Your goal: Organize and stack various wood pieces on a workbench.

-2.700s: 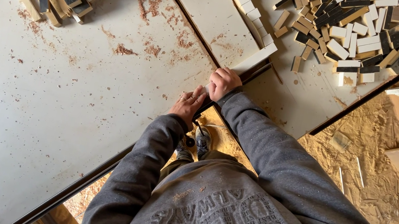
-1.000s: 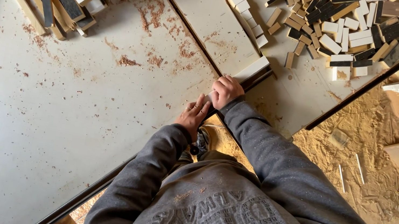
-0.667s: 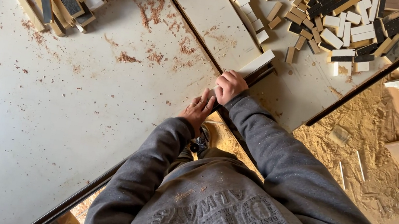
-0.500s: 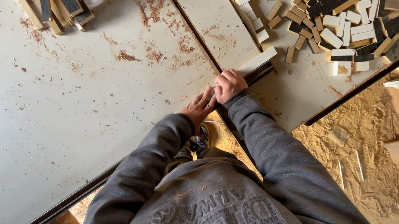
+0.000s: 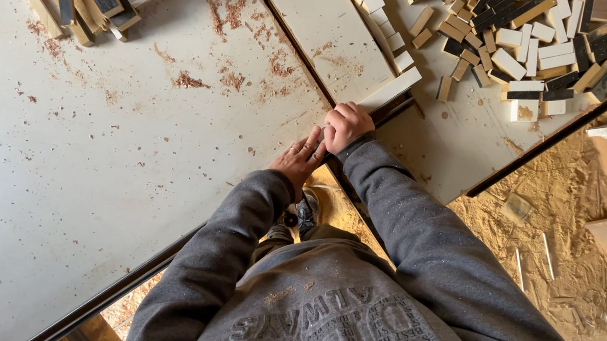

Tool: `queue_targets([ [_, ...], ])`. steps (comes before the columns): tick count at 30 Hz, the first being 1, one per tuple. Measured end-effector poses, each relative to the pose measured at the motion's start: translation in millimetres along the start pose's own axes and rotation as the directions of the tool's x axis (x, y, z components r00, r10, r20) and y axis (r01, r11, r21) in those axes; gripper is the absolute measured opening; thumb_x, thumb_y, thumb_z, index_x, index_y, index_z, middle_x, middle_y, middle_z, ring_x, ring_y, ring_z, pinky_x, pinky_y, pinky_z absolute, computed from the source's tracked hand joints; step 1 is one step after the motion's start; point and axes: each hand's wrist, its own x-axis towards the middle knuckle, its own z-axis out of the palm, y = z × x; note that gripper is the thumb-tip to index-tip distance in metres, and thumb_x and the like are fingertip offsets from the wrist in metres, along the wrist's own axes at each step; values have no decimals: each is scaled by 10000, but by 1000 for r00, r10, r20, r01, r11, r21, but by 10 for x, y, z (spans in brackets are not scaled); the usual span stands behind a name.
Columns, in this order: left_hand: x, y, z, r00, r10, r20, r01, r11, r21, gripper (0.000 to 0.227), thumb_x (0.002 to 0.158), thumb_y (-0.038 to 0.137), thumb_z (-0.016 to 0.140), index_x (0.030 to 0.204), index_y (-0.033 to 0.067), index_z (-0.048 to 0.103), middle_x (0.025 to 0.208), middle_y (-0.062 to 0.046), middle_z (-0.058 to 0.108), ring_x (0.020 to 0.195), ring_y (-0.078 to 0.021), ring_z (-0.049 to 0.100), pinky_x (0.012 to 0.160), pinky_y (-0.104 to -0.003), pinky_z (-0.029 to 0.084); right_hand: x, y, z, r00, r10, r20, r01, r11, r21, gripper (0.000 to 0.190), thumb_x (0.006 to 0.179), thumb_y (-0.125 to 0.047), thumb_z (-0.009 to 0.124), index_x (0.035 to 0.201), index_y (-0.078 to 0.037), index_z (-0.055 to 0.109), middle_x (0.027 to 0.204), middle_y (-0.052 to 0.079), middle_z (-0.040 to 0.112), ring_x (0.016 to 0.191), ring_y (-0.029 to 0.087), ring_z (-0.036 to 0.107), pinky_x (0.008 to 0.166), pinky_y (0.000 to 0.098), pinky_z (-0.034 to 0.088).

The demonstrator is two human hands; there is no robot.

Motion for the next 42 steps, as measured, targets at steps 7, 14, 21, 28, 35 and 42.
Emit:
queue_targets([
  [7,-43,82,-143,1000,-11,0,11,1000,-21,1341,452,70,855,1599,87,161,1663,-264,52,1515,-415,222,1229,-424,276,-13,15,7,1000,9,11,-9,1000,12,88,732,-42,625,697,-80,554,733,90,589,739,313,603,645,423,528],
  [14,-37,60,-75,998,9,-60,-9,1000,0,1334,440,46,853,1600,75,196,1668,-259,76,1506,-423,251,1217,-427,297,-16,32,17,999,-31,-20,31,1000,5,97,730,-52,629,697,-84,544,743,94,586,751,314,603,665,428,531],
  [21,-22,7,18,998,-1,-65,2,1000,2,1276,472,36,814,1598,84,216,1667,-246,92,1496,-415,282,1222,-430,286,-31,44,39,1000,-18,-13,18,1000,-4,97,739,-52,629,696,-85,548,743,89,591,750,310,608,654,425,531],
  [28,-44,93,-132,999,-35,-3,35,999,-33,1324,467,33,813,1608,121,148,1681,-213,49,1503,-411,247,1230,-406,277,-59,82,77,999,20,44,-19,1000,-22,130,780,-46,632,684,-84,553,707,83,588,721,297,600,628,415,524],
  [35,-41,65,-14,998,-54,12,54,998,26,1309,506,16,806,1623,121,132,1698,-194,14,1528,-396,203,1235,-402,247,-29,35,58,1000,0,-4,0,1000,-26,137,788,-47,631,688,-84,545,710,79,586,741,299,606,638,418,521],
  [42,-45,76,9,998,-61,-8,61,998,9,1340,494,49,869,1610,81,127,1686,-208,0,1523,-416,203,1249,-409,225,-25,4,47,1000,5,-10,-5,1000,-30,143,792,-45,634,690,-79,541,708,87,576,736,305,601,648,423,517],
])
